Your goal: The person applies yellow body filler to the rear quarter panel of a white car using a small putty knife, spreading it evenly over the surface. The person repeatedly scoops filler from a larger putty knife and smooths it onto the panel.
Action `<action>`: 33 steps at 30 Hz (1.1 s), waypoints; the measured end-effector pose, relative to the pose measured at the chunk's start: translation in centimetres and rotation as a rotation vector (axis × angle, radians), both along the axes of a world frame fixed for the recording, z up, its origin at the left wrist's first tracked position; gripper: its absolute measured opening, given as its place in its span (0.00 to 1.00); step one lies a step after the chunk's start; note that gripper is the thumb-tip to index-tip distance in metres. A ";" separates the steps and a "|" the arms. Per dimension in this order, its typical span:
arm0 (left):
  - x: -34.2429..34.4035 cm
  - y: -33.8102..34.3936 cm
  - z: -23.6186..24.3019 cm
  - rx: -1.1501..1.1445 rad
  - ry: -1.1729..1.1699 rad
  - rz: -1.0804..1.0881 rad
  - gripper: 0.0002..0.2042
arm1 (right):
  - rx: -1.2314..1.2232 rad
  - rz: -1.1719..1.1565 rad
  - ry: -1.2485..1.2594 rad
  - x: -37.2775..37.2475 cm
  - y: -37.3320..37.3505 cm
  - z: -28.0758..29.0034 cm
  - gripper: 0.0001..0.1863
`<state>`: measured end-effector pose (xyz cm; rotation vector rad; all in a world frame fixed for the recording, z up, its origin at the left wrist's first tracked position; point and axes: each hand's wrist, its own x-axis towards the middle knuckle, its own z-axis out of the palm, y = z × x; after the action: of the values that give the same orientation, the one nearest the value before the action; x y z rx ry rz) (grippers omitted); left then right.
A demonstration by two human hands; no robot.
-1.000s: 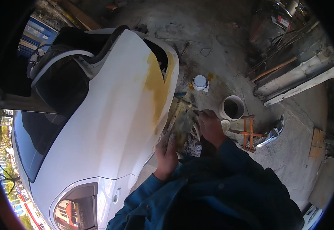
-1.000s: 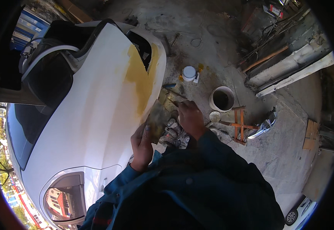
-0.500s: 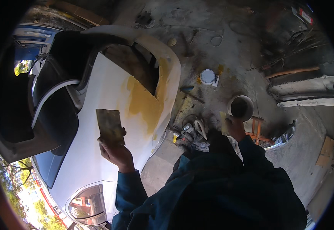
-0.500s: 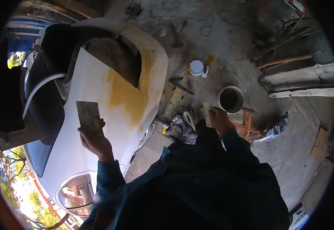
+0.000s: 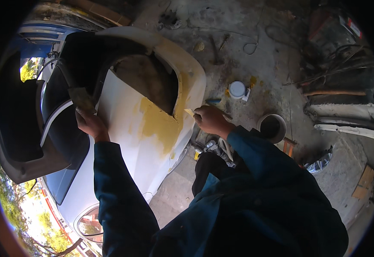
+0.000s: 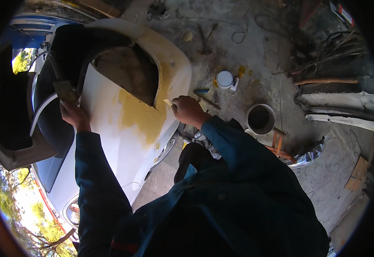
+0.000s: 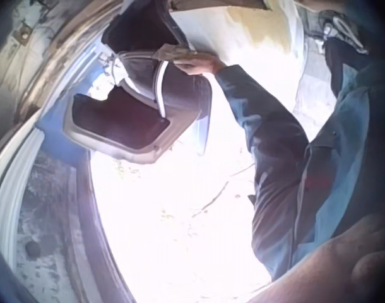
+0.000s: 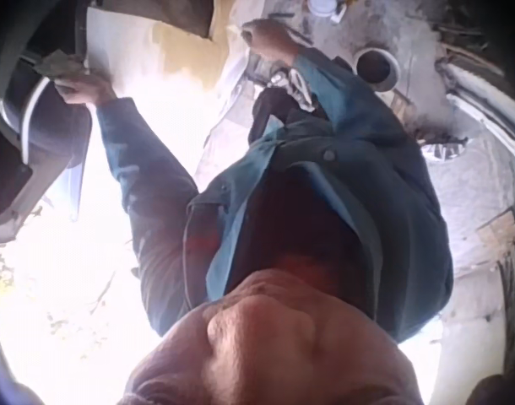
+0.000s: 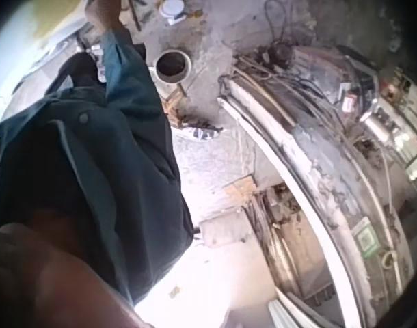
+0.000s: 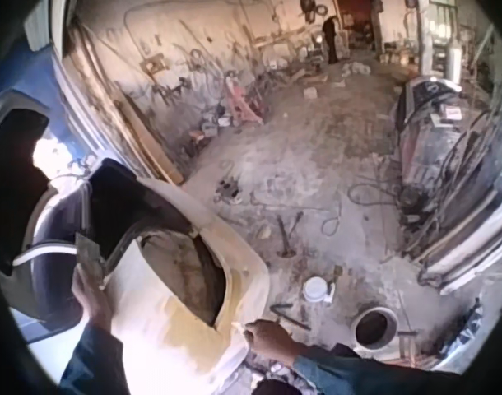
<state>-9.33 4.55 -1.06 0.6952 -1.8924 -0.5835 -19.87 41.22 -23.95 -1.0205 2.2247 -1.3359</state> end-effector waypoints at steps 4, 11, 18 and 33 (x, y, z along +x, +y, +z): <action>-0.8 0.5 0.1 -0.036 -0.156 0.121 0.26 | 0.054 0.033 -0.009 -0.5 -3.9 1.0 0.16; -0.9 1.2 0.7 -0.027 -0.166 0.105 0.25 | 0.057 0.134 0.023 -1.0 -7.9 3.0 0.15; -1.0 2.0 1.2 0.037 -0.120 0.074 0.25 | -0.042 0.212 0.017 -3.4 -9.7 9.7 0.15; -0.7 2.5 1.5 0.079 -0.167 0.190 0.26 | -0.362 -0.036 -0.446 -13.0 -9.0 14.6 0.13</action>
<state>-10.03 7.01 0.44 0.9898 -1.9364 -0.4935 -32.83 32.18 -9.35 -0.6993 1.7171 -1.8198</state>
